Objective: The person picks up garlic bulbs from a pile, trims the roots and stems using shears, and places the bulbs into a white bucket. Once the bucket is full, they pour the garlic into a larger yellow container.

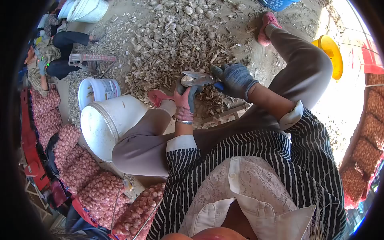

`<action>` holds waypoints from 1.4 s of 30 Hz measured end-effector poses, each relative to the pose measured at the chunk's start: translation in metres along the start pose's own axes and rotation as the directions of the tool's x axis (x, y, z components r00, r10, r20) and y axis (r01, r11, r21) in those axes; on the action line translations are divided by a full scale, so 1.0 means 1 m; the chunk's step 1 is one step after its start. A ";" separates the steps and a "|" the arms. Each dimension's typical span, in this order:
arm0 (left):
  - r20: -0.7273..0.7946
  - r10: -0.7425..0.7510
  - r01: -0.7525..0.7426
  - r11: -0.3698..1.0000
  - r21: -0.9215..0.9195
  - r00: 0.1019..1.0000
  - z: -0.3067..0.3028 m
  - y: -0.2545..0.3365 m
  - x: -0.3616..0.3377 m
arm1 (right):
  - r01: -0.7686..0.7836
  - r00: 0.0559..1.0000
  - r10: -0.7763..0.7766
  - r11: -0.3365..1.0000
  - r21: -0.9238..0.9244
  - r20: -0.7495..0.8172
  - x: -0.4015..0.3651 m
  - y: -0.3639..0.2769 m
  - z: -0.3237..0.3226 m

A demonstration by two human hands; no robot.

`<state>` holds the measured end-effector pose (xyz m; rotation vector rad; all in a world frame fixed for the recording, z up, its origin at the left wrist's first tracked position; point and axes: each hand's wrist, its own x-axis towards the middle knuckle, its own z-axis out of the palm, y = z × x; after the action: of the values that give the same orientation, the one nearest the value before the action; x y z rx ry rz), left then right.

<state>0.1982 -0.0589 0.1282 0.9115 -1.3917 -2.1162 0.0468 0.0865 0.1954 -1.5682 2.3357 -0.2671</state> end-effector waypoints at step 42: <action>0.278 -0.415 0.495 0.791 -0.360 0.866 0.031 -0.031 0.051 | -0.562 0.732 0.681 0.622 -0.545 0.022 0.241 0.349 0.013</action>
<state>0.1406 -0.0618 0.0941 0.9565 -0.7651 -2.7856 -0.3350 -0.0030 0.0331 -0.7499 2.7025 0.7197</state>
